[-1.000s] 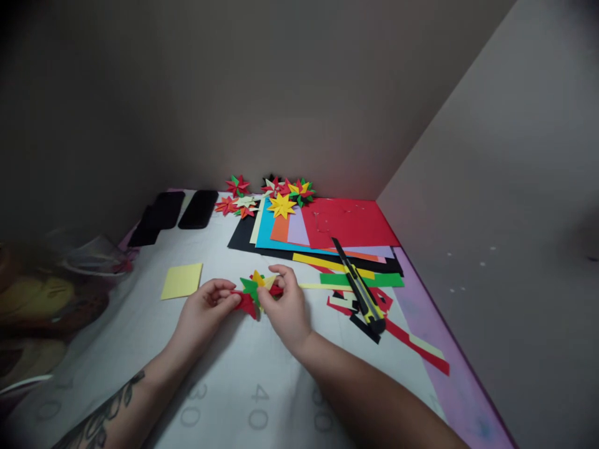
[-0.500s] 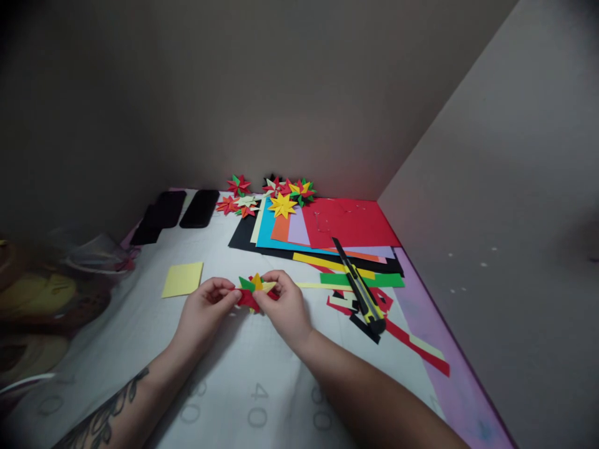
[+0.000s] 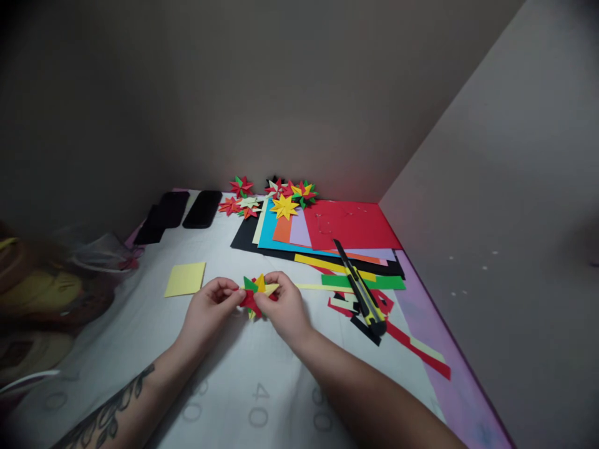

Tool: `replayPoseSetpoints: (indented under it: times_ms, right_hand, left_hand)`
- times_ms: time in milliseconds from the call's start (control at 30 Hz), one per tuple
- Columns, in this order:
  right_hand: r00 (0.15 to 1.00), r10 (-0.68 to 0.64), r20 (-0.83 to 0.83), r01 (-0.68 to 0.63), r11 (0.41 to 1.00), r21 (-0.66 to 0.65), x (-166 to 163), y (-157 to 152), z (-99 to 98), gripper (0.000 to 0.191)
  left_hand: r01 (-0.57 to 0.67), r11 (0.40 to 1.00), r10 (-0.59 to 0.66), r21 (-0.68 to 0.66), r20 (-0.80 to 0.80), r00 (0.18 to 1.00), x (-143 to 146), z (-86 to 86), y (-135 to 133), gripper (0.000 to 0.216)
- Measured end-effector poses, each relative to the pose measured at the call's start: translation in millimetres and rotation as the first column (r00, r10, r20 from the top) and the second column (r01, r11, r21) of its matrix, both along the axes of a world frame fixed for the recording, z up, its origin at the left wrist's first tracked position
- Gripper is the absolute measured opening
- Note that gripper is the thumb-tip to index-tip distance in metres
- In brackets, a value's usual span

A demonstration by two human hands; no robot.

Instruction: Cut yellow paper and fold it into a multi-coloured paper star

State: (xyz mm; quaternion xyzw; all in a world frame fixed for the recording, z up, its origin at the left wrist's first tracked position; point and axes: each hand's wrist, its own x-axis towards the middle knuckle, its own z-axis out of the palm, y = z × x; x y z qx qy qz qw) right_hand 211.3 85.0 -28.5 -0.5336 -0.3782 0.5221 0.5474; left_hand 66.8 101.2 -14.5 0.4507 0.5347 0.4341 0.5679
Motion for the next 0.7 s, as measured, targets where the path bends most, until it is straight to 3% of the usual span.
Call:
replayPoseSetpoints:
  times_ms: [300,500,700]
  right_hand:
    - [0.999,0.002,0.034,-0.002,1.0,-0.006,-1.7,-2.7,0.4,0.028]
    - [0.998,0.002,-0.069,-0.003,1.0,-0.017,-1.1,-1.7,-3.0,0.025]
    - [0.997,-0.048,-0.052,0.047,0.999,-0.014,-3.3,-1.4,-3.7,0.026]
  left_hand:
    - [0.107,0.981,-0.066,0.16,-0.241,0.968,-3.2,6.7,-1.1,0.011]
    - [0.071,0.993,-0.057,0.092,-0.15,0.987,-2.8,6.0,0.5,0.011]
    - [0.051,0.998,-0.047,0.048,-0.081,0.996,-2.1,3.0,2.5,0.014]
